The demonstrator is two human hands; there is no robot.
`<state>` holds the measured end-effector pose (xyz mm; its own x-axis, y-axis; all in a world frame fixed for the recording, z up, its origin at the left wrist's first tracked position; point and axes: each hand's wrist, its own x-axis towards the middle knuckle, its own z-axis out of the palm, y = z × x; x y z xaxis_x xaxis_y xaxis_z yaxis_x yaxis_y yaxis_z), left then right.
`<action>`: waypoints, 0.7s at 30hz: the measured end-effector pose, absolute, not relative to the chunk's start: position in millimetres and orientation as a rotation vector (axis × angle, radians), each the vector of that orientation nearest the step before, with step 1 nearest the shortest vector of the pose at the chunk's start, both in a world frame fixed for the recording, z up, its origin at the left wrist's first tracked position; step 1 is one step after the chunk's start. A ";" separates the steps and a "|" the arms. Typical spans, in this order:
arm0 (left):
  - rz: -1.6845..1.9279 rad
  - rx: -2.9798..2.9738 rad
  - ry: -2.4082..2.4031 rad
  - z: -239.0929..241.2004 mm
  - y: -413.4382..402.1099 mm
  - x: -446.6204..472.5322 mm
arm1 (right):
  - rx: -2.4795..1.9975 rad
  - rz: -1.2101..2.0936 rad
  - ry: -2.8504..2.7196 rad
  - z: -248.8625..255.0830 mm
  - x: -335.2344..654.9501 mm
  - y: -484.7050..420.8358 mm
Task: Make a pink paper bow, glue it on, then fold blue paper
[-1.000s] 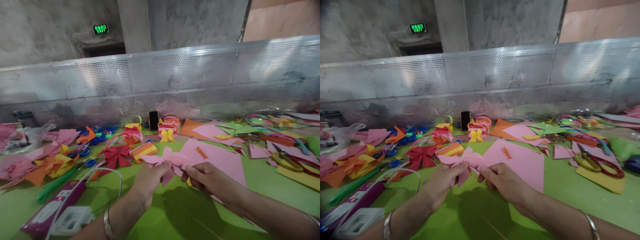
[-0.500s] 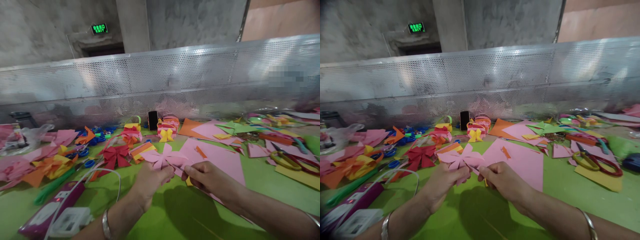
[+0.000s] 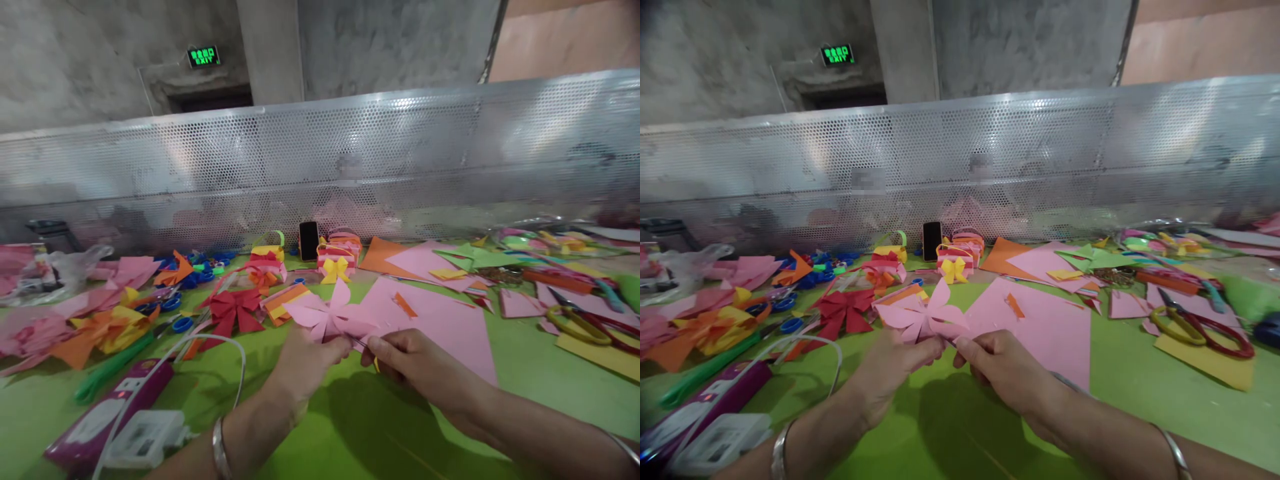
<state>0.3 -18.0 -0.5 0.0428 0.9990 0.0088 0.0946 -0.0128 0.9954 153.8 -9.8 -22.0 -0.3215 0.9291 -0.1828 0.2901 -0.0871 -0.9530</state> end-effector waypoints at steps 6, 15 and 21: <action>1.105 1.310 1.205 -0.3 -19.6 0.4 | -1.305 1.494 -1.561 -26.3 154.2 -11.2; 1.084 1.301 1.173 2.0 -18.2 0.2 | -1.305 1.500 -1.571 -23.0 151.7 -12.7; 1.007 1.326 1.115 1.9 -18.5 -0.6 | -1.263 1.552 -1.540 -26.4 152.5 -13.2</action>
